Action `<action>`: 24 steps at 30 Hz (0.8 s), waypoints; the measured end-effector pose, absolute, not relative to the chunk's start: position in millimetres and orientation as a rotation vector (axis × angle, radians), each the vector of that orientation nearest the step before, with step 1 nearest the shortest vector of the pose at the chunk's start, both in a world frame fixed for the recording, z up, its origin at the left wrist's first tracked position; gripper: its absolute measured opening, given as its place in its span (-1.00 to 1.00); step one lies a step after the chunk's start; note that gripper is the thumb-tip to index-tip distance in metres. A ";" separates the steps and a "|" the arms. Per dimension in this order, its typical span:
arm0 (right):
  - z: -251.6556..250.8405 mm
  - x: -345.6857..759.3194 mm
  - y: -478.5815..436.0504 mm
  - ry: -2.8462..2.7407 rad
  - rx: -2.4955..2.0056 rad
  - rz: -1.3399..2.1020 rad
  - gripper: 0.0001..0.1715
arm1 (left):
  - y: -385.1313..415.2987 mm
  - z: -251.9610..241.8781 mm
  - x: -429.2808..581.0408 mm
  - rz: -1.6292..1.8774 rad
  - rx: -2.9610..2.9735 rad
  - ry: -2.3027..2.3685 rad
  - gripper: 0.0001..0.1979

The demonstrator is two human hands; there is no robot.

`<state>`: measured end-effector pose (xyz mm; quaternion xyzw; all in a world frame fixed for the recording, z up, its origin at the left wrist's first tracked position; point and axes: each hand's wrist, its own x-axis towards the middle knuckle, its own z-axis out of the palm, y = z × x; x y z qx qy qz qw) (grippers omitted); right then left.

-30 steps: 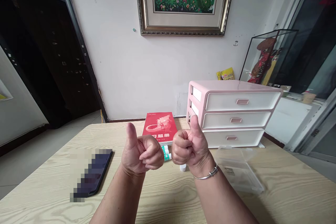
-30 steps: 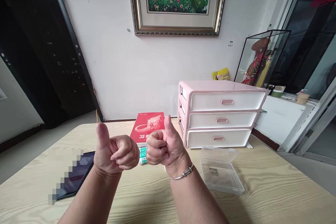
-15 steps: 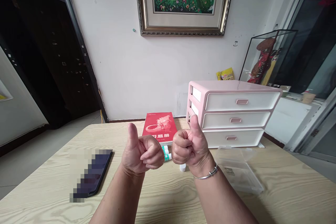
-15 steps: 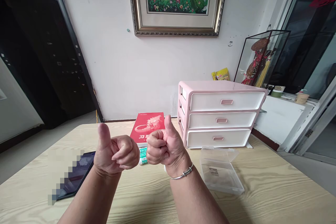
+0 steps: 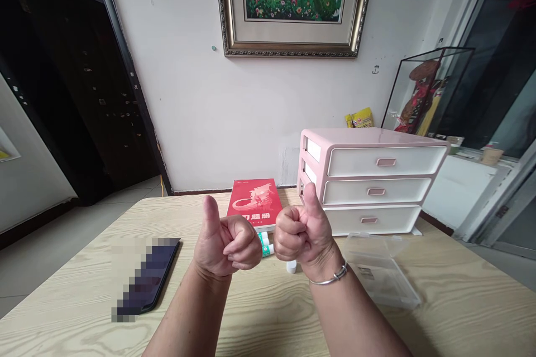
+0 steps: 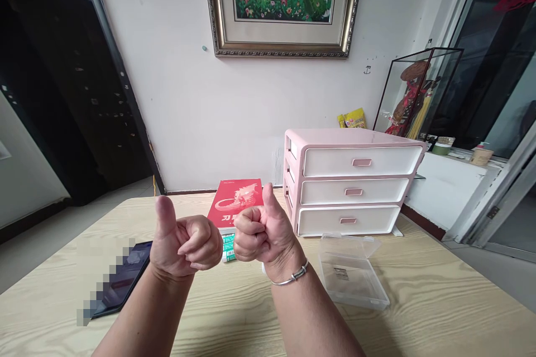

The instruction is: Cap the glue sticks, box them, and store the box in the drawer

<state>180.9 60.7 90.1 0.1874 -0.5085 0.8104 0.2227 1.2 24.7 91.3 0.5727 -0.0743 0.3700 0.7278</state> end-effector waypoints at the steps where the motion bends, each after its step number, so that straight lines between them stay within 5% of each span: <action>1: 90.0 180.9 60.8 -1.401 0.522 2.236 -0.12 | 24.6 91.3 1.2 0.814 1.260 -0.162 -0.17; 24: 89.6 181.2 60.2 -1.397 0.485 2.223 -0.12 | 24.3 92.4 1.5 0.819 1.272 -0.146 -0.17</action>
